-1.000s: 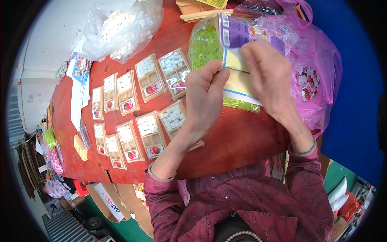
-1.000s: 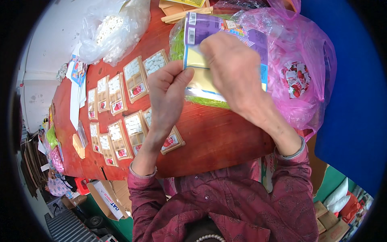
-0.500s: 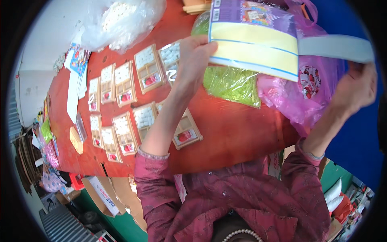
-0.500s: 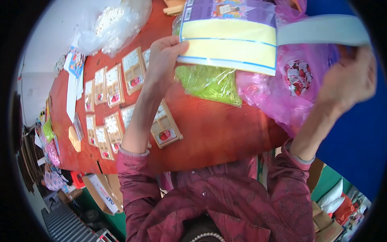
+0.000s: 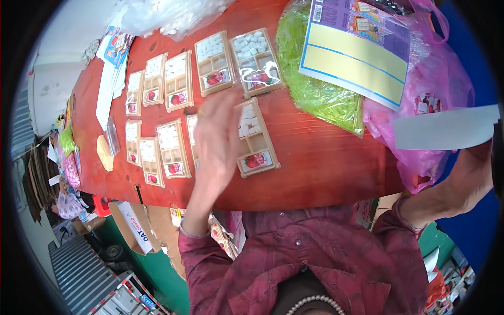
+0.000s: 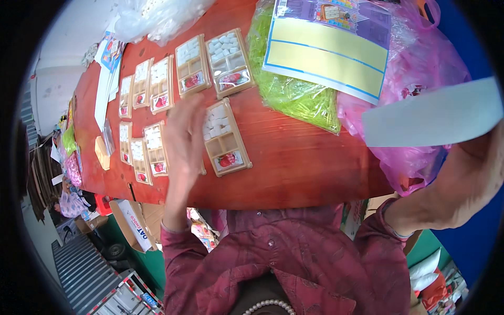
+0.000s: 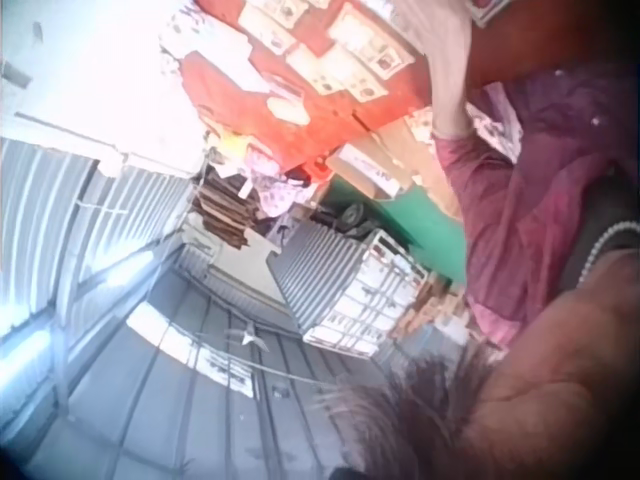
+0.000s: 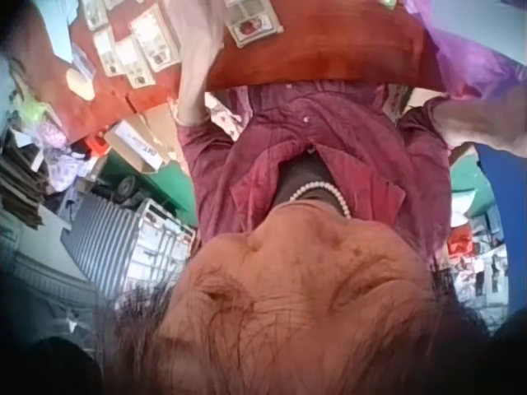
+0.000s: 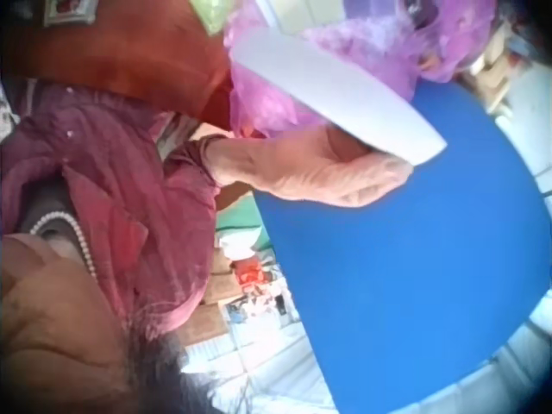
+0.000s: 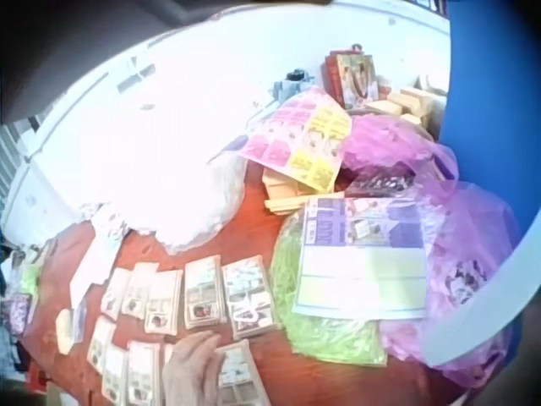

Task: Applying adhesive labels to small plastic trays containing white cubes and placing them into a cardboard box.

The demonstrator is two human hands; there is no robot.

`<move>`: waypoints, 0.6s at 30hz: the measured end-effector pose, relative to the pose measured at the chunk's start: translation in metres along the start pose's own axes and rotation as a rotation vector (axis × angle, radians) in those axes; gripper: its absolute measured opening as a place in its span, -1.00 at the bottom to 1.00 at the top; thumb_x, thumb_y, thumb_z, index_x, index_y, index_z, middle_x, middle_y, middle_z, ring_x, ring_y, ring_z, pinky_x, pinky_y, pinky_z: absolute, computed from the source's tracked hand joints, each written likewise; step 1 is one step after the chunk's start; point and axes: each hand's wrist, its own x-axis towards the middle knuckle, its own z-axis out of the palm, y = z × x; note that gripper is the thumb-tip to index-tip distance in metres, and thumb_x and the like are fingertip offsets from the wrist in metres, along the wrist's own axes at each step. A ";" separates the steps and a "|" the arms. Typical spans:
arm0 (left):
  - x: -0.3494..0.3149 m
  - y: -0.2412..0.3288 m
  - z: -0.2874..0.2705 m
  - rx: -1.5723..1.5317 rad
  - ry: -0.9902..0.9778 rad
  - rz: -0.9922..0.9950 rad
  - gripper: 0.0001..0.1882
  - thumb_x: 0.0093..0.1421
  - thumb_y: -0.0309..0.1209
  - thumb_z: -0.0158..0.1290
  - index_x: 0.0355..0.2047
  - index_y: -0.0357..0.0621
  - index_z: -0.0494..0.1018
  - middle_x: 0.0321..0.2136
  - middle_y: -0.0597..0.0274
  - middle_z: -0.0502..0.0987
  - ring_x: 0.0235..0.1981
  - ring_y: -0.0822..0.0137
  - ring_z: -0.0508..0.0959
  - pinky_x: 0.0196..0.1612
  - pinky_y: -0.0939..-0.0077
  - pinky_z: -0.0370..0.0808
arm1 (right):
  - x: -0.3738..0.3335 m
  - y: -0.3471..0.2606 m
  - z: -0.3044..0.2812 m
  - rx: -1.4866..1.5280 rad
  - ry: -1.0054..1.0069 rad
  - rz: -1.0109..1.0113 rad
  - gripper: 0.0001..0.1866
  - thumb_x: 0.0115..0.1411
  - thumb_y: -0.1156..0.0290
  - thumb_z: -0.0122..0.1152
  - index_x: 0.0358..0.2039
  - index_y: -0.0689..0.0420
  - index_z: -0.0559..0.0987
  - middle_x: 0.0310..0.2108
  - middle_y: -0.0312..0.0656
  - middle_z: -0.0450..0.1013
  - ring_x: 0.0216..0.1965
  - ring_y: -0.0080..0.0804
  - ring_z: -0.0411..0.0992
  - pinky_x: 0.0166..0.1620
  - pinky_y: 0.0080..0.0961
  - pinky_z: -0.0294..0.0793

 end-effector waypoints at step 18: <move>-0.064 0.036 0.021 -0.294 -0.135 0.151 -0.15 -0.01 -0.16 0.18 0.17 -0.39 0.09 0.23 -0.21 0.00 0.25 -0.23 0.02 0.21 -0.04 0.05 | -0.039 -0.055 0.067 0.313 -0.204 0.624 -0.80 0.28 0.43 -0.05 -0.42 0.27 0.45 -0.46 -0.29 0.39 -0.45 -0.69 0.31 -0.37 -0.77 0.24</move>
